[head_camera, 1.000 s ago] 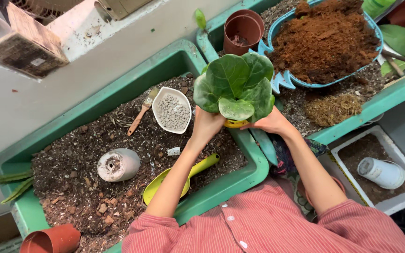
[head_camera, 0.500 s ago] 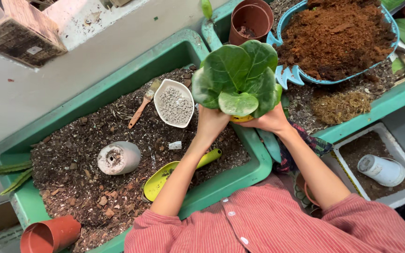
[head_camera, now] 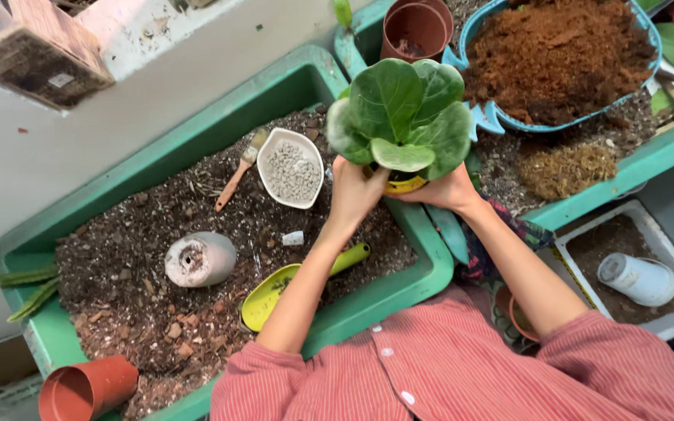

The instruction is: The person repots a leafy green plant into a yellow pot. They use a small green scoop to add soil around the plant, adjust the plant's position, and gently press the soil to secure it.

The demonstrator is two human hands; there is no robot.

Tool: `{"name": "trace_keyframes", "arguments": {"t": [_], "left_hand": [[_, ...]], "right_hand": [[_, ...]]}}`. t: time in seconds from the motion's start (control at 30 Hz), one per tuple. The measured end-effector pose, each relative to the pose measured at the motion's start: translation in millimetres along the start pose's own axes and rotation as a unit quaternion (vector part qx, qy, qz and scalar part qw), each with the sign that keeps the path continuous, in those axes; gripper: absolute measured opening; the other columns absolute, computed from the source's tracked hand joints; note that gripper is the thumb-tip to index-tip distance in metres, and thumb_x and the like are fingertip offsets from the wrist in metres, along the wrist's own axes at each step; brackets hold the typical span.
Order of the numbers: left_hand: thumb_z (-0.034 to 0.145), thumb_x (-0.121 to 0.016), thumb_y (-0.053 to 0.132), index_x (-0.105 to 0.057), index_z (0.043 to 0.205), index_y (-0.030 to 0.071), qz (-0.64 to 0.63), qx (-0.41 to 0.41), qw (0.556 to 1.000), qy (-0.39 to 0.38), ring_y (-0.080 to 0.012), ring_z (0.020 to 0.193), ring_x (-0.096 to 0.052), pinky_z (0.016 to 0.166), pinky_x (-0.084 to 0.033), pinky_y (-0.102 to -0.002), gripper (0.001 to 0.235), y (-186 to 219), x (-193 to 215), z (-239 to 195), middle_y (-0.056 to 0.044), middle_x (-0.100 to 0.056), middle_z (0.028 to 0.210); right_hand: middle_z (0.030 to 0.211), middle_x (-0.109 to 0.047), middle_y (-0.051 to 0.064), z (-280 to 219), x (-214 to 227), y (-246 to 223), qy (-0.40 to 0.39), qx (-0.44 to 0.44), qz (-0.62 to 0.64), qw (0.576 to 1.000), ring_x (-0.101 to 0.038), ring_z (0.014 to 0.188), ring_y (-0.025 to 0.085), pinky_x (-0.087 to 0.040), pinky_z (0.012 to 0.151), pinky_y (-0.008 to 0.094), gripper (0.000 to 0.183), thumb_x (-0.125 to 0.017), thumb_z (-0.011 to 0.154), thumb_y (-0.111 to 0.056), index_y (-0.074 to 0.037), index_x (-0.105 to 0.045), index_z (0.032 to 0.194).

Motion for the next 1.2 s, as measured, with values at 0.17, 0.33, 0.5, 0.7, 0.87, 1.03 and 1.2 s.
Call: {"name": "trace_keyframes", "arguments": {"t": [0.17, 0.33, 0.5, 0.7, 0.87, 1.03, 1.2], "left_hand": [[0.087, -0.076, 0.011, -0.071, 0.110, -0.001, 0.020, -0.098, 0.994, 0.039, -0.0327, 0.094, -0.073, 0.080, -0.057, -0.040, 0.027, 10, 4, 7, -0.018, -0.074, 0.102], [0.084, -0.077, 0.015, -0.074, 0.105, 0.001, 0.047, 0.046, 0.997, -0.027, -0.0266, 0.072, -0.073, 0.067, -0.055, -0.037, 0.025, -6, 1, 11, -0.014, -0.077, 0.087], [0.087, -0.076, 0.017, -0.072, 0.112, 0.000, -0.045, -0.056, 0.997, -0.007, -0.0256, 0.091, -0.076, 0.079, -0.059, -0.033, 0.031, 38, 28, 25, -0.013, -0.077, 0.101], [0.096, -0.074, 0.026, -0.073, 0.117, -0.002, -0.011, -0.026, 0.999, 0.043, -0.0261, 0.114, -0.069, 0.100, -0.055, -0.036, 0.035, 90, 86, 44, -0.014, -0.065, 0.125], [0.112, -0.057, 0.030, -0.063, 0.137, 0.004, -0.107, -0.156, 0.976, 0.111, -0.0243, 0.148, -0.050, 0.123, -0.049, -0.040, 0.037, 142, 134, 37, -0.011, -0.046, 0.156], [0.106, -0.057, 0.045, -0.059, 0.144, 0.007, -0.051, -0.180, 0.971, 0.147, -0.0262, 0.147, -0.050, 0.121, -0.049, -0.042, 0.054, 167, 169, 33, -0.012, -0.048, 0.158], [0.104, -0.057, 0.058, -0.066, 0.137, 0.015, 0.097, -0.207, 0.962, 0.151, -0.0321, 0.148, -0.045, 0.124, -0.039, -0.046, 0.054, 183, 196, 26, -0.014, -0.045, 0.157]], "right_hand": [[0.135, -0.066, 0.008, 7, -4, 13, -0.032, -0.016, -0.038, 0.999, -0.064, 0.124, 0.022, -0.051, 0.110, 0.040, 0.087, -0.097, 0.066, -0.025, -0.006, -0.056, 0.140], [0.134, -0.065, 0.009, 6, 1, -7, 0.024, 0.024, -0.028, 0.999, -0.065, 0.124, 0.021, -0.053, 0.109, 0.039, 0.093, -0.099, 0.062, -0.024, -0.004, -0.052, 0.140], [0.136, -0.066, 0.009, 20, 6, -62, 0.032, 0.076, 0.049, 0.995, -0.065, 0.126, 0.021, -0.055, 0.112, 0.040, 0.090, -0.100, 0.065, -0.014, -0.003, -0.054, 0.142], [0.143, -0.058, 0.007, 64, 12, -145, 0.023, 0.168, 0.121, 0.978, -0.060, 0.135, 0.020, -0.053, 0.117, 0.039, 0.098, -0.099, 0.067, -0.008, -0.004, -0.044, 0.148], [0.143, -0.056, 0.005, 95, 4, -208, -0.015, 0.230, 0.171, 0.958, -0.056, 0.135, 0.018, -0.051, 0.120, 0.037, 0.096, -0.098, 0.074, -0.001, -0.006, -0.038, 0.148], [0.143, -0.056, 0.005, 116, -16, -244, -0.047, 0.236, 0.200, 0.950, -0.055, 0.134, 0.017, -0.050, 0.122, 0.036, 0.097, -0.096, 0.073, 0.001, -0.007, -0.038, 0.151], [0.138, -0.059, 0.005, 122, -42, -247, -0.072, 0.155, 0.280, 0.945, -0.058, 0.134, 0.018, -0.050, 0.119, 0.036, 0.095, -0.090, 0.069, 0.000, -0.007, -0.042, 0.150]]}}
Point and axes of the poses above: each hand's wrist, its own z-axis towards the middle knuckle, its own x-axis out of the back of the hand, y = z × x, the point moved 6 cm from there along z, towards the middle knuckle
